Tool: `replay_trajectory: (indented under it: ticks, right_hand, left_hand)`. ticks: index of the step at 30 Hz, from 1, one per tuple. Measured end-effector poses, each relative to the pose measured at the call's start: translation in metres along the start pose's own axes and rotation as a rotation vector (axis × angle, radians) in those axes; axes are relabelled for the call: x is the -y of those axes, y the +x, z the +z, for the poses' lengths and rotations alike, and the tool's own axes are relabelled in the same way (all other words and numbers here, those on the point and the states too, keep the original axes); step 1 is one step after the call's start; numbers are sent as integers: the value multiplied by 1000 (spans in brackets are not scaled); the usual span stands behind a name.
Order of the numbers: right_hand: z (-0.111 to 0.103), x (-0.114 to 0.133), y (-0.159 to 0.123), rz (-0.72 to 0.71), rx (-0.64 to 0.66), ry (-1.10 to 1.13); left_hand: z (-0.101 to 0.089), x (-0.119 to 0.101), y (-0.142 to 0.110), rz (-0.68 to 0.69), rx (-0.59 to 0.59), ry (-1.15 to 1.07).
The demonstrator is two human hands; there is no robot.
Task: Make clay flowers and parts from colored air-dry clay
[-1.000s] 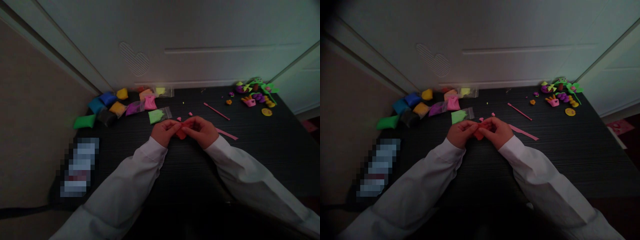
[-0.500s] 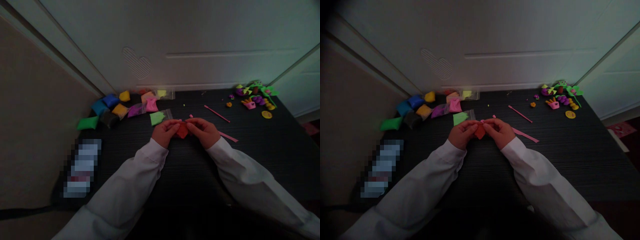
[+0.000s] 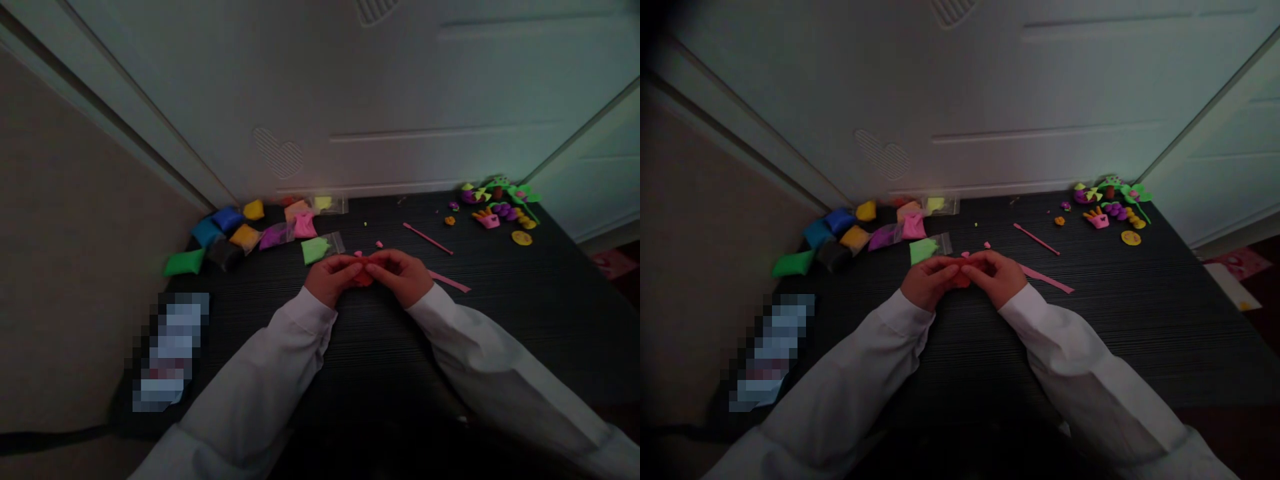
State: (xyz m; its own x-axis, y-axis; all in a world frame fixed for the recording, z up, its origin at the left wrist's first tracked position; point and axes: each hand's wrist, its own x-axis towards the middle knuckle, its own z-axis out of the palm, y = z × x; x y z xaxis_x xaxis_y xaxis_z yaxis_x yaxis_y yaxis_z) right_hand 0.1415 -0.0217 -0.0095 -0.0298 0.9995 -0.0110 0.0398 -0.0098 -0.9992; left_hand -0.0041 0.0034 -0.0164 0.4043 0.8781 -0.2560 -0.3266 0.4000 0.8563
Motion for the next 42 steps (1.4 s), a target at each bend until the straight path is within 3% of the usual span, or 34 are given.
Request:
replay_trajectory:
  ticks: [7, 14, 20, 25, 30, 37, 42]
  right_hand:
    - [1, -1, 0, -19, 17, -59]
    - [-2, 0, -2, -106, 37, -199]
    - [-3, 4, -1, -78, 66, -147]
    - [-2, 3, 0, -38, 59, -53]
    - [-1, 1, 0, -30, 58, 72]
    - [-7, 7, -2, -274, 59, -337]
    - [-9, 10, -2, -332, 63, -448]
  left_hand:
    - [-1, 1, 0, 80, -19, 34]
    - [2, -1, -4, 291, -40, 379]
    - [-2, -6, -6, 498, -77, 753]
    - [-3, -5, -7, 418, -18, 766]
    - [-2, -4, -8, 350, -49, 778]
    - [-2, -5, -9, 403, -24, 925]
    - [-1, -5, -10, 449, 7, 935]
